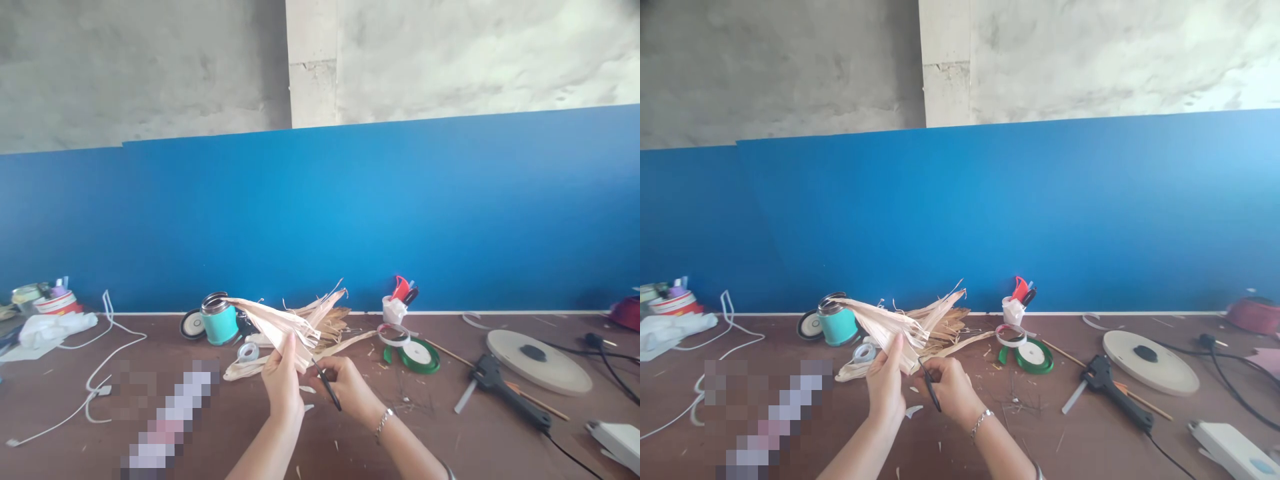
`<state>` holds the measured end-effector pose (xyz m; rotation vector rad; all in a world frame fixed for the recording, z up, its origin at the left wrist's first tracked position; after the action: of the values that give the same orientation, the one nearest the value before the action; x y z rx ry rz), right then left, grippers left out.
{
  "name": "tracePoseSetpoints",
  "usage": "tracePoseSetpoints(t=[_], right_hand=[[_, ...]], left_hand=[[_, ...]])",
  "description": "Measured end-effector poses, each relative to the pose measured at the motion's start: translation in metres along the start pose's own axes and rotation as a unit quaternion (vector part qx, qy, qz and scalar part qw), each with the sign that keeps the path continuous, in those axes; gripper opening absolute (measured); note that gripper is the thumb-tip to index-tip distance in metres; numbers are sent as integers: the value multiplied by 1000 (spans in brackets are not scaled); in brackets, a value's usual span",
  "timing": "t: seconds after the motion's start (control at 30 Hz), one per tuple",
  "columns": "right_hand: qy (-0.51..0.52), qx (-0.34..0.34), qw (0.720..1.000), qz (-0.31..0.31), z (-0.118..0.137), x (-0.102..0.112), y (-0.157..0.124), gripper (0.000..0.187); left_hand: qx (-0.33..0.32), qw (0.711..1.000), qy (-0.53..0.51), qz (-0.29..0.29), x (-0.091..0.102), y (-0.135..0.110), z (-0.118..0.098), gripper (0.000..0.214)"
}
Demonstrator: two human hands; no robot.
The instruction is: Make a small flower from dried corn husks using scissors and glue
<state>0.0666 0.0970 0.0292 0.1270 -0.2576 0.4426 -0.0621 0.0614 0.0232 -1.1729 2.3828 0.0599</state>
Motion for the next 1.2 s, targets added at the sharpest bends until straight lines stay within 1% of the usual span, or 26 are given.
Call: tracePoseSetpoints(t=[0.07,0.13,0.2,0.23,0.27,0.3,0.37,0.43,0.53,0.63,0.7,0.8,0.93,1.1,1.2], right_hand=[[10,-25,999,18,-2,1,-1,21],[32,-54,996,63,-7,-1,-2,24],[63,-58,991,107,-8,-3,-3,27],[81,-52,988,117,-6,-3,-3,28],[103,-46,988,110,-4,-1,-2,28],[131,-43,987,86,-3,4,0,29],[196,-50,979,6,-2,14,3,33],[257,-55,963,-67,-1,21,3,36],[310,-42,943,-110,2,22,2,39],[328,-43,933,-144,-2,26,1,38],[332,-48,929,-156,-6,29,1,37],[331,-51,929,-156,-7,30,2,39],[308,-55,937,-158,-5,31,0,40],[332,-72,928,-150,-8,26,0,36],[318,-71,933,-150,-7,27,1,35]], left_hand=[[-1,1000,-2,-6,1,3,-1,40],[-5,1000,-7,-15,3,8,-6,39],[-8,999,-23,-24,5,13,-12,39],[-9,999,-34,-25,5,15,-15,39],[-8,999,-44,-26,5,16,-17,39],[-5,998,-50,-23,4,16,-17,39],[10,999,-49,-7,0,13,-14,38],[31,998,-38,26,-6,6,-5,39],[48,994,-16,94,-19,-8,8,36],[53,991,21,125,-23,-15,18,36],[55,988,39,138,-24,-17,21,38],[62,984,47,163,-29,-18,22,37],[69,985,42,151,-28,-18,19,38],[71,984,9,163,-30,-20,20,41],[75,984,9,162,-30,-16,22,41]])
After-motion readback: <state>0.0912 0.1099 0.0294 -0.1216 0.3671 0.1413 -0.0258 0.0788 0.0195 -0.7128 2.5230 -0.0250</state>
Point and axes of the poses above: each hand's wrist, its own y-axis towards the middle knuckle, its own x-axis out of the back of the hand, z = x × y, the point moved 10 cm from there along y, towards the middle knuckle, and after that the axes turned 6 degrees about -z, right-handed, at the moved point
